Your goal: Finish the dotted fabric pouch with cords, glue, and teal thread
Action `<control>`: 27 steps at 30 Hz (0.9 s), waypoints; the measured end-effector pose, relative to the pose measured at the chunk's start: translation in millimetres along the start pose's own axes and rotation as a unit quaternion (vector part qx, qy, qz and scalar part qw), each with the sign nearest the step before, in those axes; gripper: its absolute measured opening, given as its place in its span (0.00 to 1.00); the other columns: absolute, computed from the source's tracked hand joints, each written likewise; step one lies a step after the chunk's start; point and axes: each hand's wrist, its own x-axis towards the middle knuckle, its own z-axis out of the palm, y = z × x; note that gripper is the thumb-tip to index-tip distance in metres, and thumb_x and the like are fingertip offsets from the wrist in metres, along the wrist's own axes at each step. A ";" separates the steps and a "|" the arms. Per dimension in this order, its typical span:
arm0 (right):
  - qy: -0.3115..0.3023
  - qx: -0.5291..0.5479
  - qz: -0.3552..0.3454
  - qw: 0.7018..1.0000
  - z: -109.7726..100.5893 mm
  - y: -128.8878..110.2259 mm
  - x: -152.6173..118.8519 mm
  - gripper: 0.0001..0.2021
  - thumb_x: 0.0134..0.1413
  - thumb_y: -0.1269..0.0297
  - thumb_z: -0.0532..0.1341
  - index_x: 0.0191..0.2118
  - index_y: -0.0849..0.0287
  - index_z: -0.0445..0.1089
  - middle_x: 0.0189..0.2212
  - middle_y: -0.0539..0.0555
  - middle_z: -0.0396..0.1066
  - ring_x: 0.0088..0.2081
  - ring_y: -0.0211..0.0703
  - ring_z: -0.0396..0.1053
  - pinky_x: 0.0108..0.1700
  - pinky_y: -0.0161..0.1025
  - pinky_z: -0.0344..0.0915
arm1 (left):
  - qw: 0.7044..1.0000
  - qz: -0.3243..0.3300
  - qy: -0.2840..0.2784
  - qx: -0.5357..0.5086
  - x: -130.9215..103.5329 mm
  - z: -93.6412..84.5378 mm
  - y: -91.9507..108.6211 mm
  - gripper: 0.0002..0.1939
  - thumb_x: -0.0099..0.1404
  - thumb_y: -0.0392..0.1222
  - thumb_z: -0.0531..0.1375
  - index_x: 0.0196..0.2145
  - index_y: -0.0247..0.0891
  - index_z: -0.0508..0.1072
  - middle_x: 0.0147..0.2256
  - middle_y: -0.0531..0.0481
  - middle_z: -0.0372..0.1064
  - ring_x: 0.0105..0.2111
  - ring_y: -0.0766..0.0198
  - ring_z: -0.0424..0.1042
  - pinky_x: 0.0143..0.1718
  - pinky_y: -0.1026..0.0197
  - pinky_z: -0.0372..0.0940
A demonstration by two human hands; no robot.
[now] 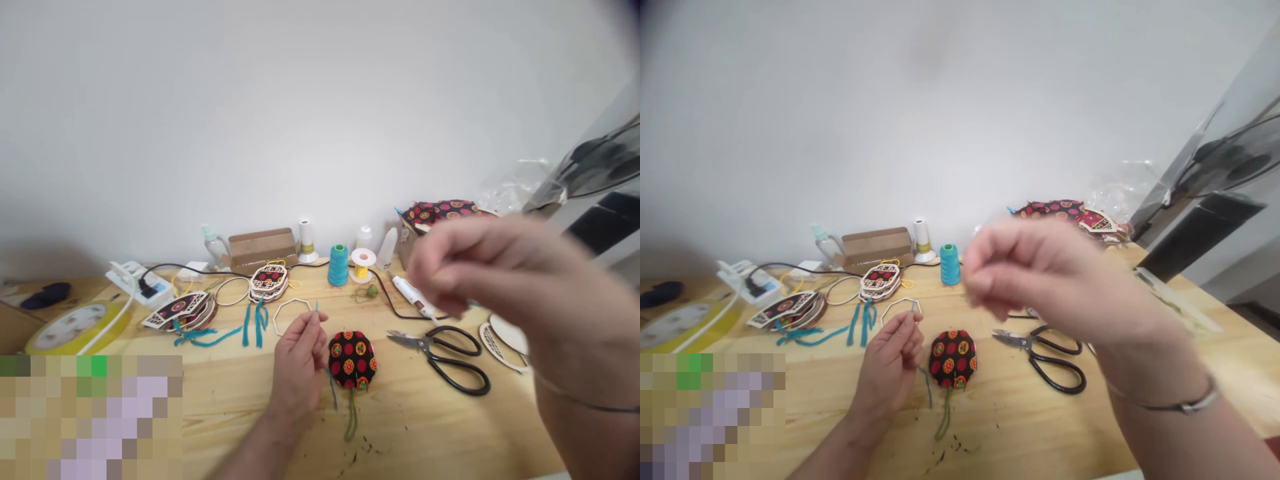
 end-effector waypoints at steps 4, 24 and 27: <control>-0.191 0.072 0.097 0.974 34.2 63.1 8.6 0.05 0.52 0.67 0.60 0.27 0.62 0.67 0.21 0.48 0.65 0.22 0.28 0.61 0.23 0.28 0.57 | 0.999 0.015 -0.032 0.022 -0.5 0.5 -0.8 0.08 0.57 0.43 0.62 0.29 0.34 0.70 0.23 0.54 0.66 0.15 0.79 0.46 0.15 0.72 0.42; -0.126 0.299 0.145 0.935 34.1 131.2 21.2 0.10 0.52 0.62 0.61 0.27 0.63 0.62 0.22 0.49 0.70 0.15 0.24 0.56 0.16 0.26 0.43 | 0.983 -0.117 -0.122 0.075 -6.0 2.6 -11.4 0.09 0.59 0.42 0.60 0.26 0.33 0.69 0.15 0.61 0.46 0.16 0.77 0.42 0.17 0.71 0.39; -0.121 0.304 0.139 0.934 32.9 130.8 20.5 0.10 0.51 0.63 0.61 0.28 0.63 0.62 0.20 0.47 0.67 0.16 0.24 0.56 0.16 0.26 0.42 | 0.989 -0.094 -0.105 0.044 -4.3 2.9 -11.5 0.08 0.57 0.41 0.61 0.26 0.34 0.69 0.16 0.60 0.47 0.16 0.77 0.42 0.16 0.71 0.40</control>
